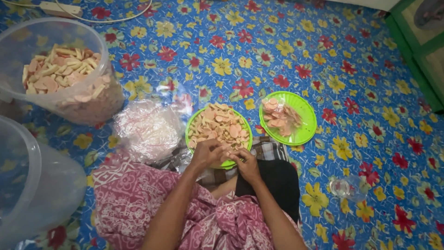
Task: The person sorts food snacks from a large bowl into smaller green plates and clear bags while sitting on a floral-patterned floor.
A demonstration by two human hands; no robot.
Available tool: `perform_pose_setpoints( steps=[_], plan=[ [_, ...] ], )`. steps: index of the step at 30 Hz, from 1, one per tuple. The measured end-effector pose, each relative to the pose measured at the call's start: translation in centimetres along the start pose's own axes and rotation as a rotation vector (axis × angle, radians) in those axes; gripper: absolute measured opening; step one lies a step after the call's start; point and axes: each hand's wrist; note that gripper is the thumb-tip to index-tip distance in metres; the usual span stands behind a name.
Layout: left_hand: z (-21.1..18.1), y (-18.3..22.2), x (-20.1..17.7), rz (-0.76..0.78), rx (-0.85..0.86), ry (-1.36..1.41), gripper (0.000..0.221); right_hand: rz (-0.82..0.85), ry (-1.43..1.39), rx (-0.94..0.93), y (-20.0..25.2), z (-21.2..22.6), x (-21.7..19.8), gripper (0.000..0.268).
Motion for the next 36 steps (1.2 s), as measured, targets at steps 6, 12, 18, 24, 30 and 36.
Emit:
perform_pose_setpoints(
  steps=[6,12,18,24,30,36],
  plan=[
    [-2.2,0.5,-0.5,-0.001,-0.111,0.093,0.012,-0.045,-0.03,0.021,0.0,-1.5,-0.1,0.01],
    [-1.4,-0.8,-0.1,0.021,-0.18,0.072,0.013,-0.073,-0.053,0.054,-0.5,-1.5,0.0,0.008],
    [-4.2,-0.2,-0.8,-0.001,-0.191,0.026,0.028,-0.107,-0.091,0.211,-0.6,-2.4,-0.2,0.012],
    [-7.5,0.0,-2.2,-0.243,0.026,0.186,0.032,-0.309,-0.189,0.357,-3.9,-0.2,-4.1,0.02],
    [-7.1,0.0,-2.2,-0.208,0.032,0.156,0.03,-0.773,-0.499,0.199,-9.6,-2.2,-12.3,0.02],
    [-4.6,-0.9,-2.0,-0.22,0.06,0.151,0.026,-0.917,-0.733,0.309,-9.3,-5.7,-14.8,0.015]
  ],
)
Point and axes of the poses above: each hand's wrist, its own y-axis away from the middle knuckle, its own x-axis out of the palm, z = x × y, and after that the axes turned 12 degrees about -x, right-handed
